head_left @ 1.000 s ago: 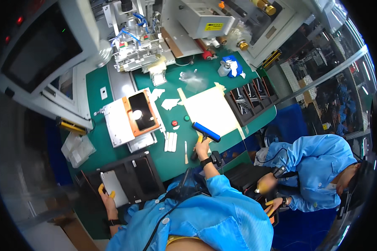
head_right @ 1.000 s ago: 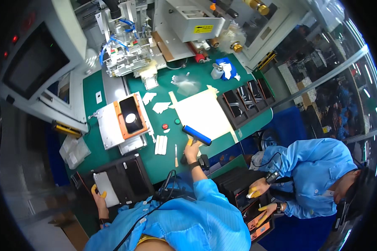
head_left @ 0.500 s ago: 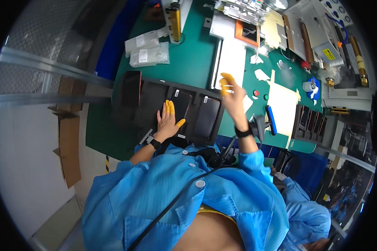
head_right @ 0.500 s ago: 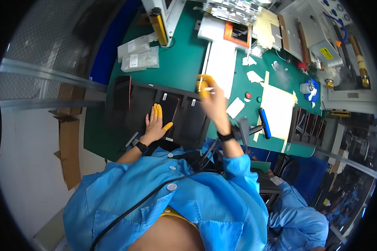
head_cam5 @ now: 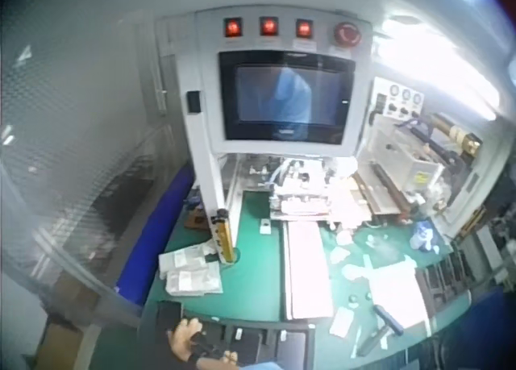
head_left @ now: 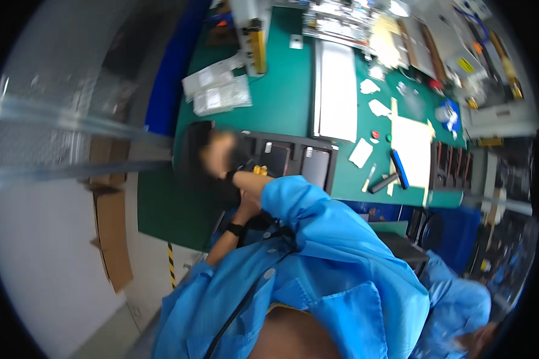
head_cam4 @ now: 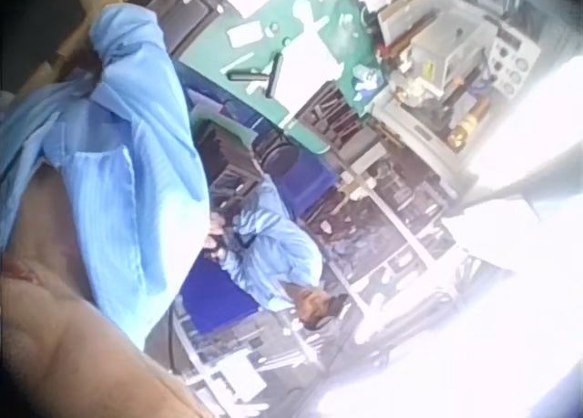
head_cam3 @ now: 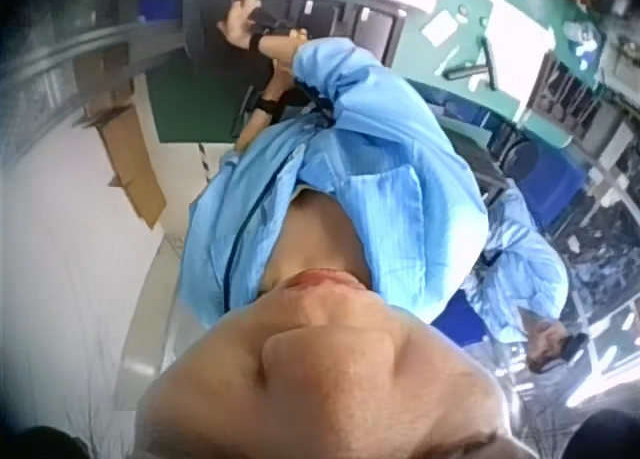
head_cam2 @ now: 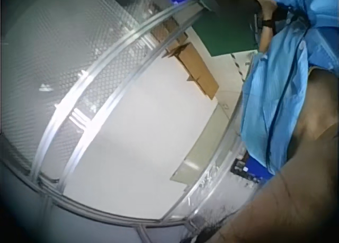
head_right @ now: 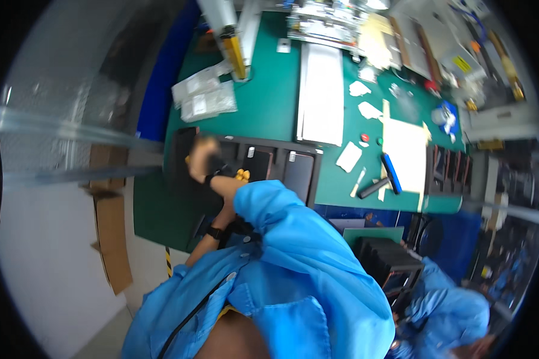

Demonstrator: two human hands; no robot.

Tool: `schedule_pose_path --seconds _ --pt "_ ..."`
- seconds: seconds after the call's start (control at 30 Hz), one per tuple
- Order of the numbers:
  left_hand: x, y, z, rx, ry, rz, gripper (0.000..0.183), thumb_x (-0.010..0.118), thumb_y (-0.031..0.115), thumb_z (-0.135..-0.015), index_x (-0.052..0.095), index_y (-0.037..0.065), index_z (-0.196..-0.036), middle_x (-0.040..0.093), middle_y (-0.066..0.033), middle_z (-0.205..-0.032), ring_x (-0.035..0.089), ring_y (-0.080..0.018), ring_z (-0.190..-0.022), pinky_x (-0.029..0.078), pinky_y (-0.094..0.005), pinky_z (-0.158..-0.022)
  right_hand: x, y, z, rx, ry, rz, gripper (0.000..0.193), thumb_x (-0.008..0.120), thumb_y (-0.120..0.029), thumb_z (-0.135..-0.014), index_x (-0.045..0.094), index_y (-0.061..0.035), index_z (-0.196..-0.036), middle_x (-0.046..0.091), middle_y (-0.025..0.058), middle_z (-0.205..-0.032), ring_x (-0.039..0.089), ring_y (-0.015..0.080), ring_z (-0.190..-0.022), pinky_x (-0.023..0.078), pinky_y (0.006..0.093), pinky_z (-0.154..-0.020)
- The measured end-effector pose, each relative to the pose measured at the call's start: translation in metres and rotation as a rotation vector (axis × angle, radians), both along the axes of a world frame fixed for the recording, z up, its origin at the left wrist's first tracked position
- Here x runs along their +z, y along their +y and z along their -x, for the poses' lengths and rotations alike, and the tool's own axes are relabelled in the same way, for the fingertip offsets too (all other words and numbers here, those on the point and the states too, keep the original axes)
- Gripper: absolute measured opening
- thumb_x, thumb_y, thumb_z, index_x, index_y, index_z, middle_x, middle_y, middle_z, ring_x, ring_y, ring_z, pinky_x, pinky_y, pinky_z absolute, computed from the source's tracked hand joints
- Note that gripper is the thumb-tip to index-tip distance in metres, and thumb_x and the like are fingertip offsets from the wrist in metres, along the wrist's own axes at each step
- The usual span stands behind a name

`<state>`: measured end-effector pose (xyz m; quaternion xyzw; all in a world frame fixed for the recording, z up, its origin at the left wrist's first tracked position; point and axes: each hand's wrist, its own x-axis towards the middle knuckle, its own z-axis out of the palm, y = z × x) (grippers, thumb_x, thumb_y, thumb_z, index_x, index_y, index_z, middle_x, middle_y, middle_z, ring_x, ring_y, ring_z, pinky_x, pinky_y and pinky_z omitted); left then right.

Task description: Applying screen protectors or internal layers to smartphone components using a manual roller and alignment jig.

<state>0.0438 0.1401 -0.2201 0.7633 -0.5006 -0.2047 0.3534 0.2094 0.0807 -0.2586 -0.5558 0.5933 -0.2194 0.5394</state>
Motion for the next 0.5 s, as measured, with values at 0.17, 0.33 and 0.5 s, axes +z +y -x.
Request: schedule_pose_path --seconds 0.17,0.33,0.5 --pt "0.029 0.018 -0.001 0.162 0.004 -0.064 0.037 0.057 0.023 -0.071 0.056 0.002 -0.102 0.052 -0.0175 -0.110 0.046 -0.0322 -0.105 0.033 -0.0436 -0.091 0.095 0.016 0.041 0.481 0.309 0.372 0.026 0.045 -0.030 -0.080 0.050 -0.0045 -0.082 0.052 0.0175 -0.086 0.052 0.0321 -0.081 0.041 0.0395 -0.073" --pt "0.045 -0.002 -0.008 0.198 -0.029 -0.093 0.035 0.057 0.022 -0.071 0.057 0.002 -0.101 0.055 -0.0179 -0.105 0.050 -0.0332 -0.100 0.038 -0.0428 -0.087 0.130 -0.008 0.061 0.462 0.076 -0.055 0.029 0.042 -0.024 -0.081 0.048 0.0025 -0.089 0.057 0.0239 -0.080 0.056 0.0391 -0.077 0.042 0.0463 -0.068" --pt "0.076 -0.035 -0.036 0.342 0.092 -0.267 0.027 0.057 0.015 -0.069 0.059 0.000 -0.092 0.058 -0.0226 -0.091 0.055 -0.0365 -0.090 0.043 -0.0431 -0.076 0.179 -0.082 0.118 0.701 -0.063 0.178 0.032 0.048 0.000 -0.071 0.034 0.0046 -0.100 0.055 0.0293 -0.077 0.055 0.0431 -0.075 0.044 0.0493 -0.063"
